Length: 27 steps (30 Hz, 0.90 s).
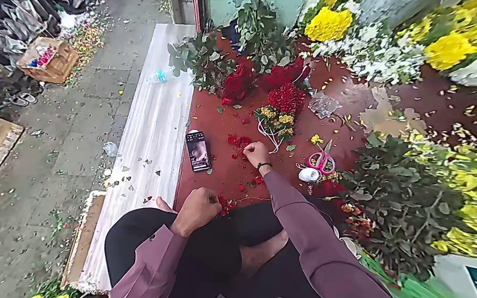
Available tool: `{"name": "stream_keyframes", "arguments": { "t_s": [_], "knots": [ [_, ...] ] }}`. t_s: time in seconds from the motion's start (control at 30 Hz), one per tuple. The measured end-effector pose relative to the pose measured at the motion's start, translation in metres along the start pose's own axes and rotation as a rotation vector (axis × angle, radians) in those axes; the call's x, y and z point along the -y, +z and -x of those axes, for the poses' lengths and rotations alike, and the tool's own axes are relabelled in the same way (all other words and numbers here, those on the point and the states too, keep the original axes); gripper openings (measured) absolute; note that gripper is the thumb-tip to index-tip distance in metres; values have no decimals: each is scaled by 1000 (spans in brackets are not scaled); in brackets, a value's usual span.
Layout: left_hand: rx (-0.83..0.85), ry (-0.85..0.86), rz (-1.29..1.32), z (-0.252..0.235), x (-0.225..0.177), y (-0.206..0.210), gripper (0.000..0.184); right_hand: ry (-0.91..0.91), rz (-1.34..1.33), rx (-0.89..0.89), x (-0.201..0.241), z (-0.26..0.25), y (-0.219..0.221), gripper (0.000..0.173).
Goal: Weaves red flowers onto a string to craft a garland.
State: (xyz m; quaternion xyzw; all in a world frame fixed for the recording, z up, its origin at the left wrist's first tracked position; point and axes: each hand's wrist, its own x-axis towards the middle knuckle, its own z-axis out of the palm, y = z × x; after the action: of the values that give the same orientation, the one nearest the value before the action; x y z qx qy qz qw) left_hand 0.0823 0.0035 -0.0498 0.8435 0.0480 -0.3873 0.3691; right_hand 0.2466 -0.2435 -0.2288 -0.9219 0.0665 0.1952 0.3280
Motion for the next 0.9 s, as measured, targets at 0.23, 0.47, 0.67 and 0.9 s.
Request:
{"name": "stream_keyframes", "arguments": {
  "t_s": [0.23,0.47,0.67,0.9],
  "knots": [
    [16,38,-5,-2,-5,2,16,115,-458,7,8,29,-35,35],
    [-36,69,13,0,5,2,17,21,-489,49,0,66,-28,22],
    [-29,47,-4,-4,6,3,17,125,-690,206,-1,52,-20,38],
    [-10,32,-11,-5,5,4,18,244,-1008,316,21,48,-32,38]
  ]
}}
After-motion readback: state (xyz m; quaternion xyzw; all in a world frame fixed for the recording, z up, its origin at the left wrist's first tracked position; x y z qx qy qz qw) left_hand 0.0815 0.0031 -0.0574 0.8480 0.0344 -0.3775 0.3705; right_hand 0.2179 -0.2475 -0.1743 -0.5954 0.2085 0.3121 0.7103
